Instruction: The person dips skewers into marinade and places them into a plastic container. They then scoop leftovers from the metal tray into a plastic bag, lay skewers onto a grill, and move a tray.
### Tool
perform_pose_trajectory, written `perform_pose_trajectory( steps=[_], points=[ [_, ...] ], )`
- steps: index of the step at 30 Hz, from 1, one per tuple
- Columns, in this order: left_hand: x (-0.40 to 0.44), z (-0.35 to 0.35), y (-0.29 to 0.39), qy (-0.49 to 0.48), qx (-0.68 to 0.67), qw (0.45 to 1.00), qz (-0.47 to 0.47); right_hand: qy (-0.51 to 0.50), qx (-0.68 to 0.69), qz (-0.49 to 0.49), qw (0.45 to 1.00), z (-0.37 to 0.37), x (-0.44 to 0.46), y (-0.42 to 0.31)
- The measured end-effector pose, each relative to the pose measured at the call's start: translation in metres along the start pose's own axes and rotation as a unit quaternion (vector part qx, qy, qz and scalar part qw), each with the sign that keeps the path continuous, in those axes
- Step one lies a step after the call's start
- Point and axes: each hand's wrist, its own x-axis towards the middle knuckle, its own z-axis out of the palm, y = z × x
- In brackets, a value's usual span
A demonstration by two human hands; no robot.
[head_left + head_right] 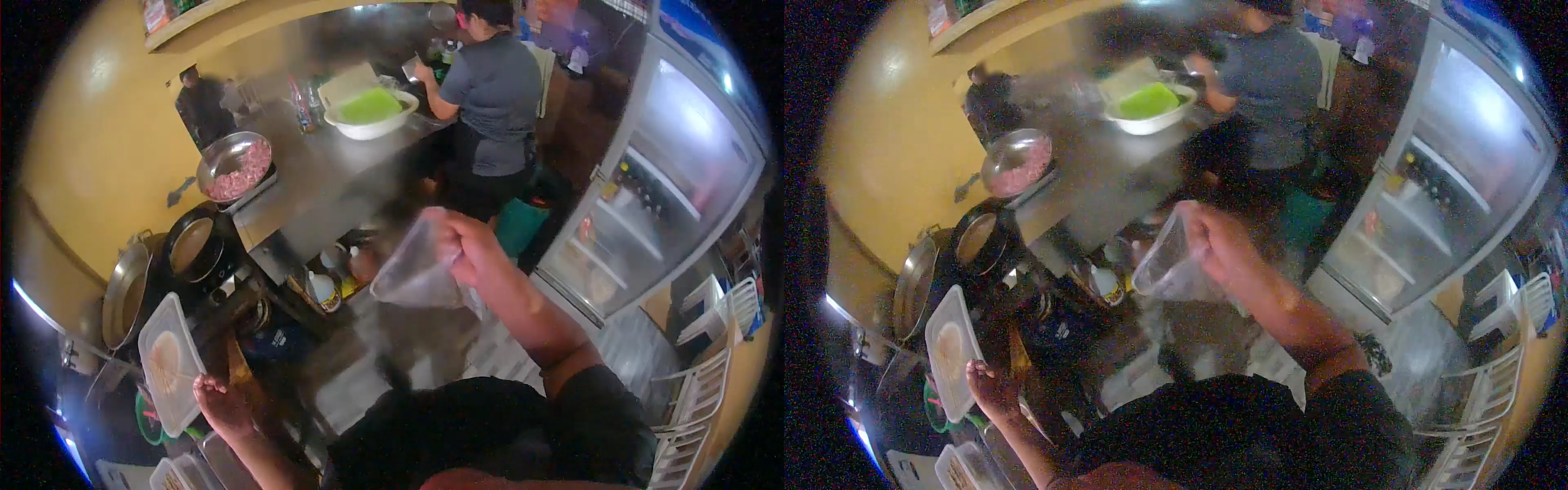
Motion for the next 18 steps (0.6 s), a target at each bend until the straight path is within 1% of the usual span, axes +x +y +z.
perform_pose_trajectory(
  steps=[1, 2, 3, 4, 5, 6, 7, 8, 9, 10, 11, 12, 14, 15, 16, 17, 18],
  points=[
    [0.012, 0.004, -0.006, 0.042, -0.028, 0.999, 0.011, 0.012, 0.012, 0.000, 1.000, 0.002, 0.020, 0.000],
    [0.024, 0.017, -0.010, 0.042, -0.034, 0.998, 0.013, 0.022, 0.022, -0.002, 1.000, 0.006, 0.042, -0.002],
    [0.035, 0.032, -0.015, 0.006, -0.014, 0.999, 0.029, 0.017, 0.017, -0.005, 1.000, 0.007, 0.066, -0.003],
    [0.044, 0.051, -0.024, -0.026, 0.005, 0.999, 0.045, -0.010, -0.012, -0.038, 0.999, 0.006, 0.092, -0.003],
    [0.060, 0.059, -0.033, 0.061, 0.045, 0.992, 0.098, -0.037, -0.041, -0.066, 0.996, 0.005, 0.117, -0.003],
    [0.077, 0.066, -0.042, 0.153, 0.092, 0.974, 0.140, -0.040, -0.046, -0.059, 0.996, 0.009, 0.142, -0.006],
    [0.107, 0.031, -0.038, 0.065, 0.016, 0.996, 0.063, -0.068, -0.032, -0.053, 0.996, 0.013, 0.171, -0.010],
    [0.130, 0.013, -0.035, -0.027, -0.060, 0.998, -0.013, -0.095, -0.015, -0.049, 0.994, 0.020, 0.198, -0.013],
    [0.143, 0.022, -0.035, -0.025, -0.056, 0.998, -0.007, -0.056, 0.023, -0.040, 0.997, 0.045, 0.210, -0.023],
    [0.154, 0.035, -0.036, 0.004, -0.051, 0.999, 0.003, -0.060, 0.025, -0.037, 0.997, 0.055, 0.238, -0.024],
    [0.165, 0.043, -0.038, 0.033, -0.045, 0.998, 0.012, -0.050, 0.042, -0.059, 0.996, 0.064, 0.268, -0.026],
    [0.176, 0.044, -0.041, 0.037, -0.042, 0.998, 0.013, -0.038, 0.057, -0.081, 0.994, 0.072, 0.295, -0.027],
    [0.194, 0.046, -0.046, 0.072, -0.027, 0.997, 0.012, -0.042, 0.073, -0.054, 0.995, 0.099, 0.340, -0.034],
    [0.197, 0.052, -0.050, 0.077, -0.023, 0.997, 0.016, -0.048, 0.088, -0.035, 0.994, 0.112, 0.365, -0.036],
    [0.195, 0.068, -0.056, 0.059, -0.020, 0.998, 0.013, -0.053, 0.092, -0.028, 0.994, 0.121, 0.395, -0.033],
    [0.198, 0.077, -0.060, 0.040, -0.017, 0.999, 0.011, -0.074, 0.088, -0.040, 0.993, 0.128, 0.428, -0.028],
    [0.205, 0.075, -0.065, 0.046, -0.014, 0.999, 0.021, -0.095, 0.082, -0.052, 0.991, 0.134, 0.458, -0.026]
  ],
)
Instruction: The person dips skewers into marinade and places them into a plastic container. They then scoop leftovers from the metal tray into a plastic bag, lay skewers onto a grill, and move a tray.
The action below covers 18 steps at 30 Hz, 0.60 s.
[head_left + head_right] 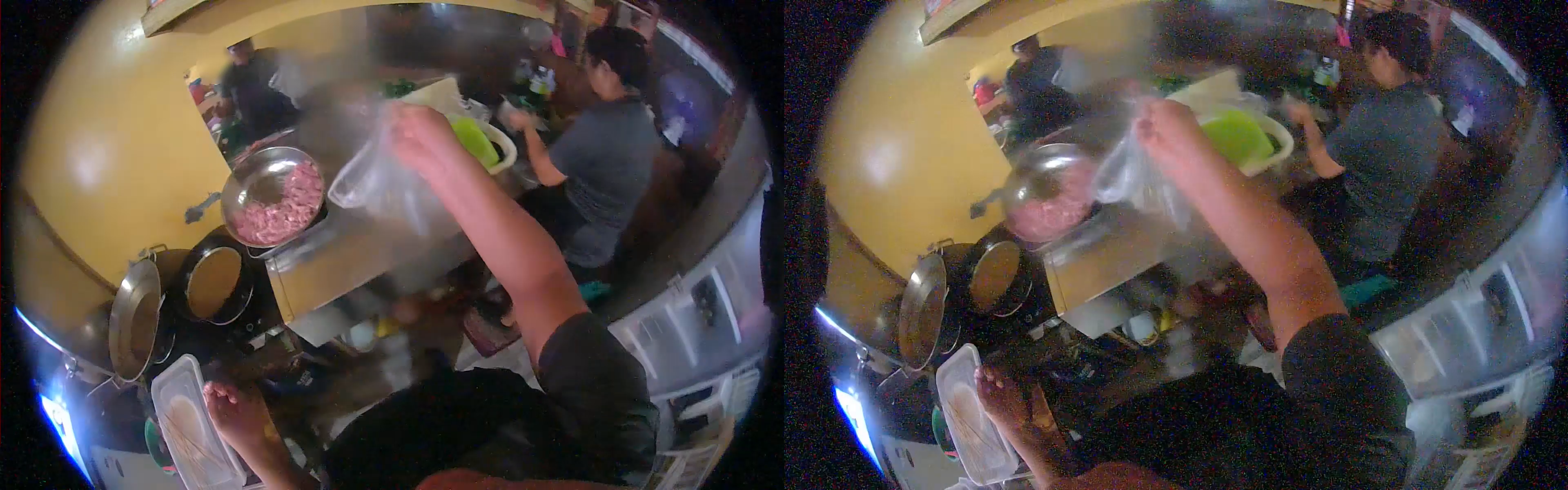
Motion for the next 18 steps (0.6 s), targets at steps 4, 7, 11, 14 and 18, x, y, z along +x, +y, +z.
perform_pose_trajectory(
  steps=[4, 7, 11, 14, 18],
  points=[
    [-0.013, -0.027, -0.009, -0.023, 0.038, 0.997, 0.070, -0.102, 0.023, 0.088, 0.991, -0.008, 0.124, 0.024],
    [-0.039, -0.015, -0.016, 0.128, 0.081, 0.978, 0.146, -0.050, 0.029, 0.120, 0.991, -0.007, 0.206, 0.043],
    [-0.053, 0.021, -0.018, 0.308, 0.037, 0.929, 0.200, -0.084, -0.041, 0.095, 0.991, -0.040, 0.285, 0.066],
    [-0.088, 0.015, -0.016, 0.334, 0.060, 0.890, 0.305, -0.037, -0.033, 0.134, 0.990, -0.115, 0.362, 0.109],
    [-0.125, 0.042, -0.010, 0.330, 0.129, 0.849, 0.392, 0.093, 0.058, 0.257, 0.960, -0.200, 0.400, 0.176]
  ],
)
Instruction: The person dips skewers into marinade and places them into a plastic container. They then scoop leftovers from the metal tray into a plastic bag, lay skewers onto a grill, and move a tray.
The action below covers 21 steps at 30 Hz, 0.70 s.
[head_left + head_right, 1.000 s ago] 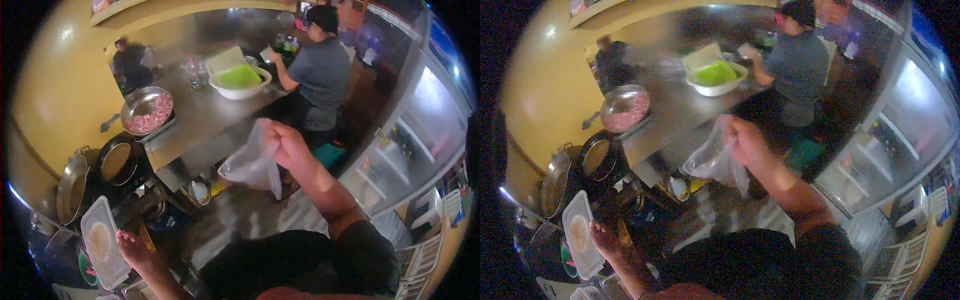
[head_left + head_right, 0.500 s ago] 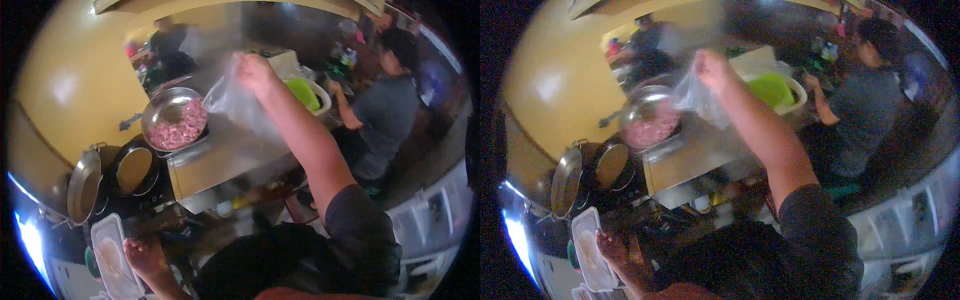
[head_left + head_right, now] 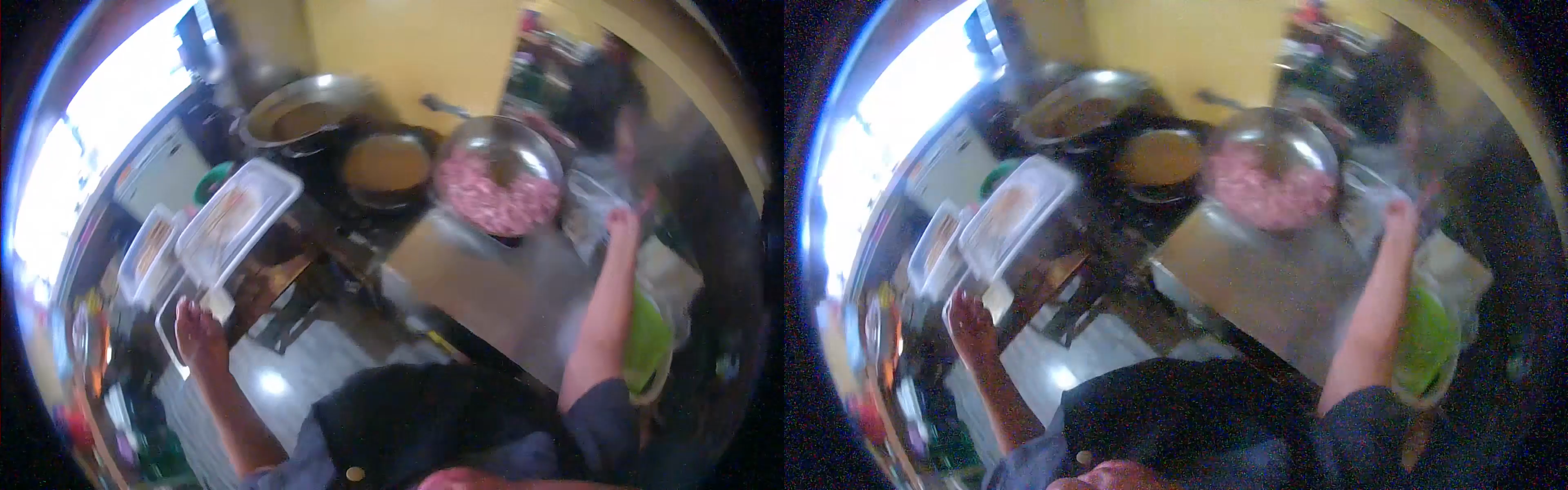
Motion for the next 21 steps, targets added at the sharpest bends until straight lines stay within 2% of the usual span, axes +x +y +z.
perform_pose_trajectory(
  steps=[2, 3, 4, 6, 8, 9, 11, 12, 13, 15, 16, 17, 18, 20, 21],
  points=[
    [0.005, -0.013, 0.020, -0.033, 0.029, 0.998, 0.046, 0.108, -0.067, -0.005, 0.992, 0.017, -0.030, 0.012],
    [0.004, -0.003, 0.033, 0.003, -0.061, 0.998, 0.014, 0.128, -0.090, -0.025, 0.987, 0.026, -0.045, 0.018],
    [0.003, 0.001, 0.042, 0.014, -0.054, 0.998, 0.028, 0.132, -0.106, -0.055, 0.984, 0.037, -0.065, 0.023],
    [-0.008, -0.016, 0.056, 0.060, -0.009, 0.996, 0.067, 0.089, -0.117, -0.148, 0.978, 0.049, -0.130, 0.047],
    [-0.018, -0.027, 0.068, 0.060, -0.019, 0.993, 0.105, 0.046, -0.149, -0.256, 0.954, 0.071, -0.205, 0.081],
    [-0.023, -0.034, 0.079, 0.040, -0.025, 0.992, 0.119, 0.036, -0.153, -0.251, 0.955, 0.090, -0.247, 0.111],
    [-0.031, -0.061, 0.094, 0.020, -0.042, 0.990, 0.131, -0.109, -0.311, -0.344, 0.879, 0.119, -0.313, 0.170],
    [-0.037, -0.076, 0.101, 0.027, -0.040, 0.990, 0.136, -0.244, -0.341, -0.302, 0.856, 0.111, -0.320, 0.204],
    [-0.043, -0.090, 0.113, 0.080, -0.039, 0.986, 0.142, -0.326, -0.427, -0.288, 0.792, 0.119, -0.353, 0.235],
    [-0.047, -0.118, 0.137, 0.176, -0.057, 0.972, 0.144, -0.402, -0.510, -0.094, 0.755, 0.115, -0.400, 0.293],
    [-0.048, -0.138, 0.150, 0.169, -0.056, 0.974, 0.139, -0.446, -0.524, -0.047, 0.724, 0.116, -0.427, 0.318],
    [-0.051, -0.160, 0.164, 0.093, -0.076, 0.982, 0.143, -0.486, -0.536, -0.001, 0.690, 0.119, -0.451, 0.343],
    [-0.053, -0.181, 0.175, 0.018, -0.098, 0.984, 0.145, -0.532, -0.547, -0.022, 0.645, 0.117, -0.464, 0.372],
    [-0.057, -0.209, 0.193, 0.031, -0.097, 0.984, 0.148, -0.582, -0.582, -0.063, 0.565, 0.127, -0.495, 0.422],
    [-0.058, -0.220, 0.202, 0.049, -0.094, 0.981, 0.159, -0.583, -0.593, -0.070, 0.550, 0.139, -0.515, 0.443]
  ],
)
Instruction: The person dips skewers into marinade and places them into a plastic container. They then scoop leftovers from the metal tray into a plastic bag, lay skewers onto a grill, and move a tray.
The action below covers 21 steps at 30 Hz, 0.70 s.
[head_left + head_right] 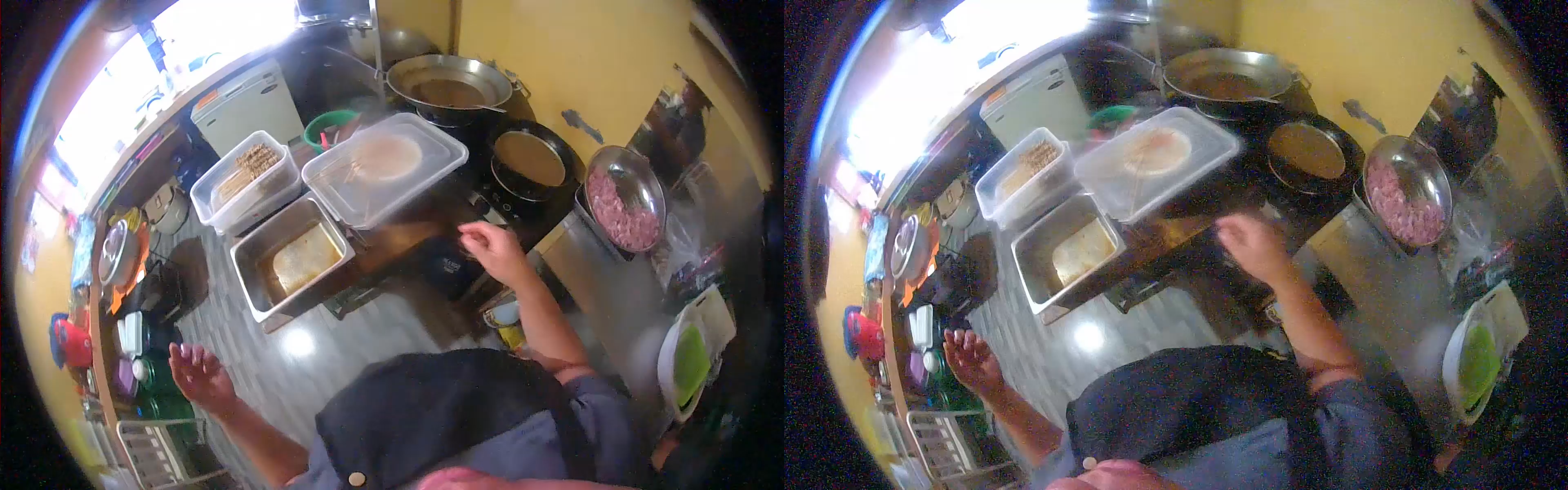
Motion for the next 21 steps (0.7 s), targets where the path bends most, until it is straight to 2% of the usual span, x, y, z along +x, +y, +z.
perform_pose_trajectory(
  steps=[1, 3, 4, 6, 7, 9, 10, 11, 12, 13, 15, 17, 19, 20, 21],
  points=[
    [0.003, -0.007, 0.009, -0.005, -0.003, 1.000, -0.006, 0.012, -0.007, -0.039, 0.999, 0.023, 0.016, -0.011],
    [0.008, -0.019, 0.021, 0.110, 0.015, 0.993, 0.032, -0.012, -0.084, -0.011, 0.996, 0.061, 0.059, -0.023],
    [0.013, -0.027, 0.027, 0.104, 0.029, 0.994, 0.026, -0.028, -0.084, -0.009, 0.996, 0.077, 0.081, -0.027],
    [0.022, -0.035, 0.035, 0.074, 0.025, 0.997, 0.003, -0.024, -0.226, 0.042, 0.973, 0.102, 0.124, -0.041],
    [0.027, -0.040, 0.038, 0.044, 0.022, 0.999, -0.013, -0.020, -0.225, 0.046, 0.973, 0.113, 0.145, -0.045],
    [0.036, -0.054, 0.044, 0.039, 0.027, 0.999, -0.007, -0.055, -0.311, 0.082, 0.945, 0.132, 0.182, -0.045],
    [0.037, -0.060, 0.045, 0.039, 0.034, 0.999, 0.003, -0.057, -0.312, 0.082, 0.945, 0.145, 0.202, -0.031],
    [0.037, -0.063, 0.046, 0.043, 0.034, 0.998, 0.006, -0.010, -0.345, 0.047, 0.937, 0.162, 0.223, -0.009],
    [0.036, -0.062, 0.049, 0.083, 0.050, 0.995, 0.027, 0.036, -0.374, 0.009, 0.926, 0.176, 0.238, 0.001],
    [0.037, -0.061, 0.053, 0.122, 0.065, 0.989, 0.050, 0.031, -0.372, 0.002, 0.928, 0.181, 0.246, -0.008],
    [0.036, -0.068, 0.076, 0.103, 0.081, 0.990, 0.045, 0.034, -0.362, 0.150, 0.920, 0.186, 0.254, -0.032],
    [0.026, -0.086, 0.107, 0.087, 0.100, 0.991, 0.033, 0.013, -0.366, 0.175, 0.914, 0.194, 0.258, -0.030],
    [0.024, -0.112, 0.137, 0.011, 0.152, 0.988, 0.039, -0.002, -0.372, 0.208, 0.905, 0.203, 0.262, -0.030],
    [0.030, -0.105, 0.141, 0.010, 0.153, 0.987, 0.037, 0.015, -0.348, 0.213, 0.913, 0.208, 0.261, -0.032],
    [0.028, -0.095, 0.142, 0.118, 0.143, 0.980, 0.067, 0.032, -0.325, 0.220, 0.919, 0.215, 0.260, -0.034]
  ],
)
